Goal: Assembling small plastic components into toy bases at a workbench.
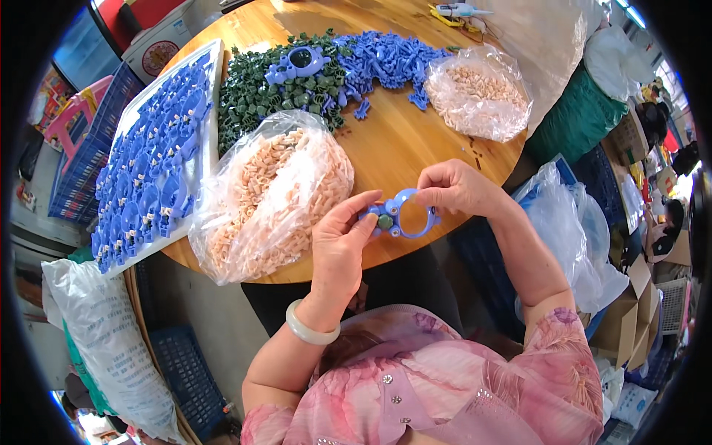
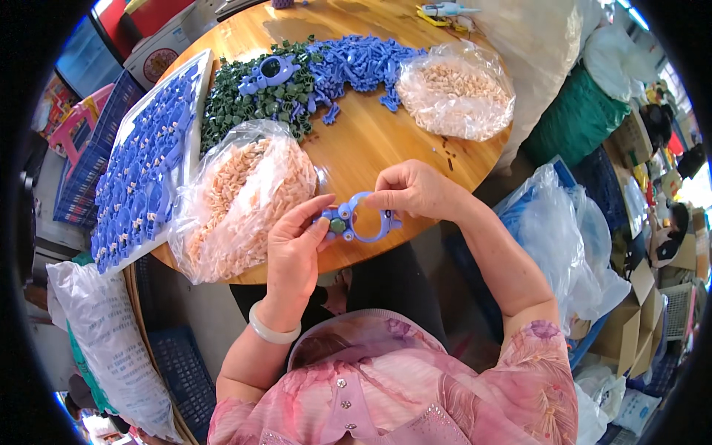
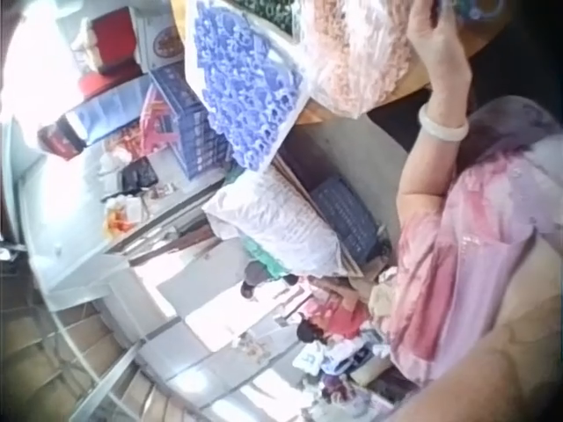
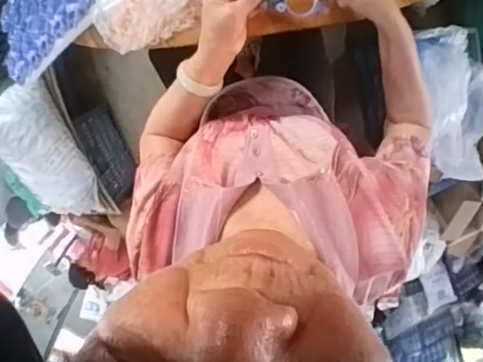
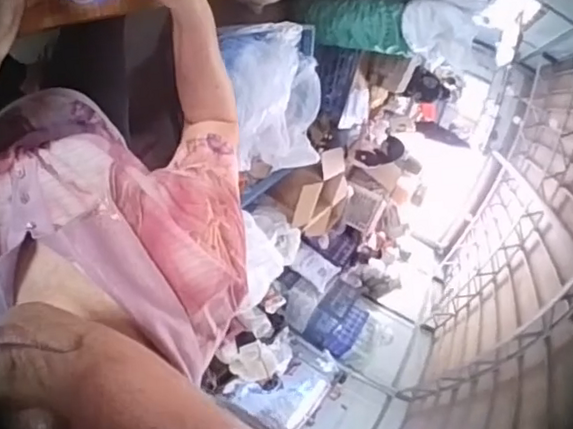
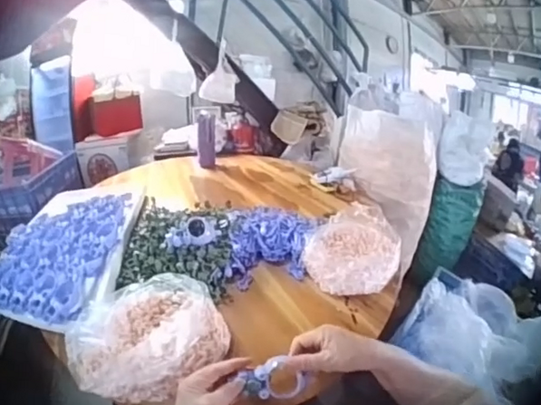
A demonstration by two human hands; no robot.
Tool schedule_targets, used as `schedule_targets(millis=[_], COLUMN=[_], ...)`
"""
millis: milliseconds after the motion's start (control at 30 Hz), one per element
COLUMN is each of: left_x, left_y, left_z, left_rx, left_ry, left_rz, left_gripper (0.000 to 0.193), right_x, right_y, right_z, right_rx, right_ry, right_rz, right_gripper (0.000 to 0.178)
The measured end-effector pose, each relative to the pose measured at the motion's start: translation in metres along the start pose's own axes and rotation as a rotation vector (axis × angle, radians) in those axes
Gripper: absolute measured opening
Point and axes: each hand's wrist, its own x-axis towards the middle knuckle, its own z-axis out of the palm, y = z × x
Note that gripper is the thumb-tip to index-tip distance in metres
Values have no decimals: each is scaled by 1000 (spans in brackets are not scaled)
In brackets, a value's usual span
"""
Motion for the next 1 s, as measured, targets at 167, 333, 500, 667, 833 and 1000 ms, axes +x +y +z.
schedule_targets(millis=[167, 333, 500, 667, 833, 1000], left_x=[2, 5, 5, 8, 8, 9], left_y=[1, 2, 4, 4, 5, 5], left_z=[0, -1, 2, 1, 0, 2], left_rx=[-42, -38, -53, -78, -72, -80], left_ry=[8, 11, 24, 32, 27, 28], left_rz=[-31, -51, -51, -49, -57, -76], left_gripper=[25, 25, 25, 25, 25, 24], right_x=[29, 97, 130, 121, 68, 23], right_y=[-3, 5, 13, 22, 0, -24], right_z=[-18, -26, -20, -28, -22, -12], right_rx=[-185, -805, -1200, -1213, -409, -142], right_ry=[169, 436, 492, 441, 287, 13], right_rz=[-36, -535, -504, -650, -364, -461], right_gripper=[22, 25, 24, 11, 16, 18])
